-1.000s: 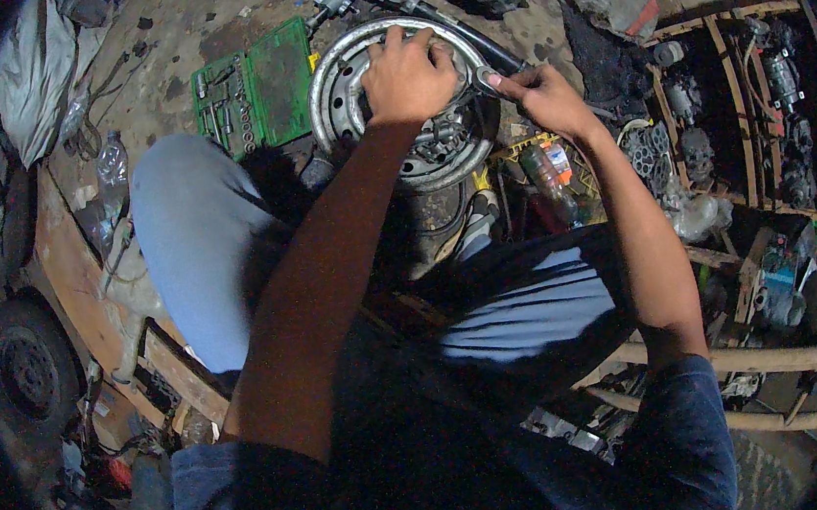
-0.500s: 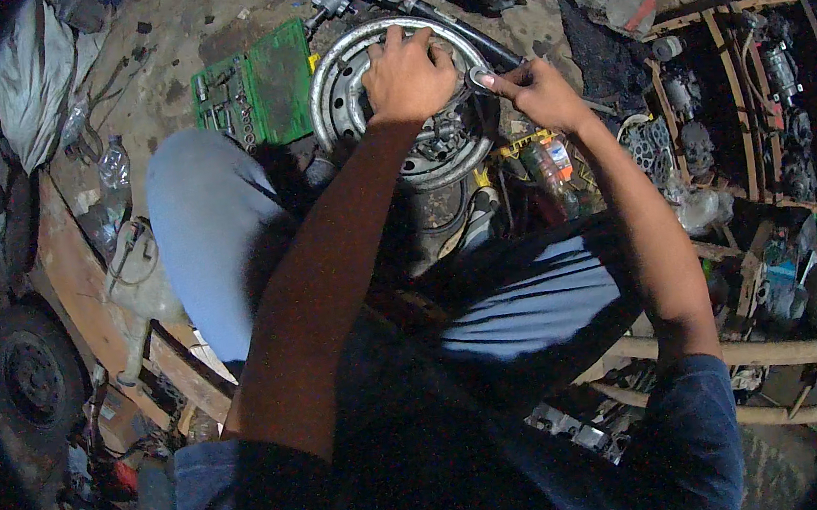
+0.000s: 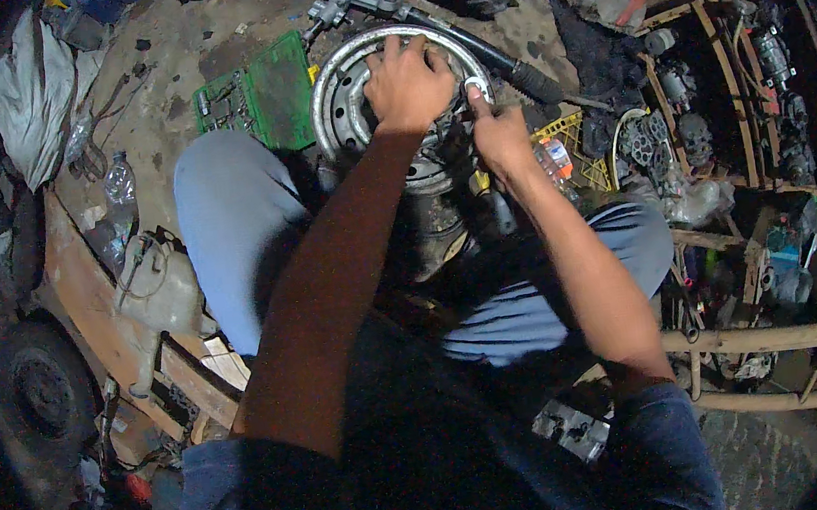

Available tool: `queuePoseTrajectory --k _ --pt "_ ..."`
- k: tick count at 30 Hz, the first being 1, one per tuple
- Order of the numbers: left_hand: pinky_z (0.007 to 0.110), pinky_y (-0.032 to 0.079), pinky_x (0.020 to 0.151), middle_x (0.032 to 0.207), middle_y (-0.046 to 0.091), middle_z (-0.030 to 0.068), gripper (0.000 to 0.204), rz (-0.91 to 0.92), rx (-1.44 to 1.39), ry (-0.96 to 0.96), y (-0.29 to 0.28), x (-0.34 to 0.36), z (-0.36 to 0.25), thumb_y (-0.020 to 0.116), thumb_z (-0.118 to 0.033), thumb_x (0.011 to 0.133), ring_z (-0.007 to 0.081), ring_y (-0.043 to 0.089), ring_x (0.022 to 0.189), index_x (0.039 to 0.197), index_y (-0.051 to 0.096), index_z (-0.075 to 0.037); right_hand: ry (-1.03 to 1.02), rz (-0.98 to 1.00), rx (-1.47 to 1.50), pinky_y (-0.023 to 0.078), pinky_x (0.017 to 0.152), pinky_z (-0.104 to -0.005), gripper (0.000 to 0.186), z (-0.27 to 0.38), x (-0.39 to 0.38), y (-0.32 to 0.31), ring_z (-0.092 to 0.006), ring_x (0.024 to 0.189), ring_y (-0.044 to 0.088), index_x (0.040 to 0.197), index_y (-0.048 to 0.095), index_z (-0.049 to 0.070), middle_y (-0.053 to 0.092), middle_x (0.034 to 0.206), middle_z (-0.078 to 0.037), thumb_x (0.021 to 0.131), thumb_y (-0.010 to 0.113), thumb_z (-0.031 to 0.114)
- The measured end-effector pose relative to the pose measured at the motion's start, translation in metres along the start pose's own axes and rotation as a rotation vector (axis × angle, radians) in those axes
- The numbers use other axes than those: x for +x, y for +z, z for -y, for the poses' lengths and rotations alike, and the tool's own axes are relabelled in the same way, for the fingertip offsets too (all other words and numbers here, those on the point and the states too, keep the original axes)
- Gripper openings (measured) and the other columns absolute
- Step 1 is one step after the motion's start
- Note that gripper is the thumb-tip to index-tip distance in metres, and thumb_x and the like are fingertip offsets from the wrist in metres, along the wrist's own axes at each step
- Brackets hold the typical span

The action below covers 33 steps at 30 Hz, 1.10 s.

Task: The person selects tools from a green toolbox and uses a socket wrench to tighten bolts on a circular mechanical part, likely a brake drum assembly. The person works while sitting on the floor in a cluttered workshop.

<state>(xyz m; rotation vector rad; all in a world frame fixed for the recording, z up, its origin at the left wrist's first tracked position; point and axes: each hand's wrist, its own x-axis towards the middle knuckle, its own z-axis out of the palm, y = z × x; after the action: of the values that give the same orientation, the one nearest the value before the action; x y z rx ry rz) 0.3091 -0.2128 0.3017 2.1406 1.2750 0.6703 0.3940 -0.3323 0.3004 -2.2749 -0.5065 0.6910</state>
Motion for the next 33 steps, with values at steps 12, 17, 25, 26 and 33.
queuePoseTrajectory --k 12,17,25,26,33 --pt "0.054 0.053 0.09 0.12 0.065 0.0156 0.038 -0.024 0.03 0.086 0.004 0.002 0.015 0.06 -0.036 0.088 0.0403 0.064 0.106 0.118 0.073 -0.016 -0.454 0.28 -0.628 0.053 0.074 -0.0529 0.073 0.027 0.028 -0.057 -0.0484 0.08 0.068 0.076 0.067 -0.011 0.063 0.072 -0.034 0.094 0.061 0.059" --pt "0.051 0.054 0.087 0.115 0.066 0.0141 0.036 -0.039 0.036 0.12 0.005 0.006 0.019 0.063 -0.033 0.085 0.0393 0.066 0.102 0.115 0.074 -0.017 -0.478 0.456 -0.613 0.053 0.073 -0.0513 0.073 0.042 0.048 -0.067 -0.0446 0.073 0.068 0.075 0.067 -0.01 0.063 0.068 -0.031 0.093 0.061 0.061" --pt "0.052 0.054 0.085 0.112 0.066 0.0148 0.036 -0.085 -0.014 0.145 0.007 0.005 0.019 0.064 -0.032 0.084 0.0387 0.066 0.1 0.113 0.075 -0.015 -0.263 0.422 -0.356 0.047 0.062 -0.0442 0.064 0.027 0.041 -0.054 -0.0246 0.057 0.055 0.084 0.071 -0.005 0.062 0.061 -0.01 0.097 0.06 0.057" --pt "0.052 0.054 0.085 0.112 0.066 0.0148 0.036 -0.095 -0.013 0.15 0.006 0.005 0.021 0.064 -0.032 0.084 0.0385 0.066 0.1 0.113 0.075 -0.014 -0.114 0.456 -0.303 0.048 0.063 -0.0436 0.064 0.038 0.033 -0.051 -0.0245 0.059 0.057 0.085 0.071 -0.005 0.063 0.064 -0.009 0.097 0.06 0.057" --pt "0.052 0.052 0.089 0.113 0.066 0.0156 0.037 -0.041 -0.031 0.153 0.008 0.006 0.005 0.063 -0.031 0.085 0.0391 0.065 0.103 0.115 0.075 -0.014 -0.217 0.126 -0.3 0.053 0.069 -0.0466 0.071 -0.03 0.054 -0.027 -0.0358 0.069 0.066 0.085 0.069 -0.009 0.068 0.075 -0.02 0.096 0.058 0.06"
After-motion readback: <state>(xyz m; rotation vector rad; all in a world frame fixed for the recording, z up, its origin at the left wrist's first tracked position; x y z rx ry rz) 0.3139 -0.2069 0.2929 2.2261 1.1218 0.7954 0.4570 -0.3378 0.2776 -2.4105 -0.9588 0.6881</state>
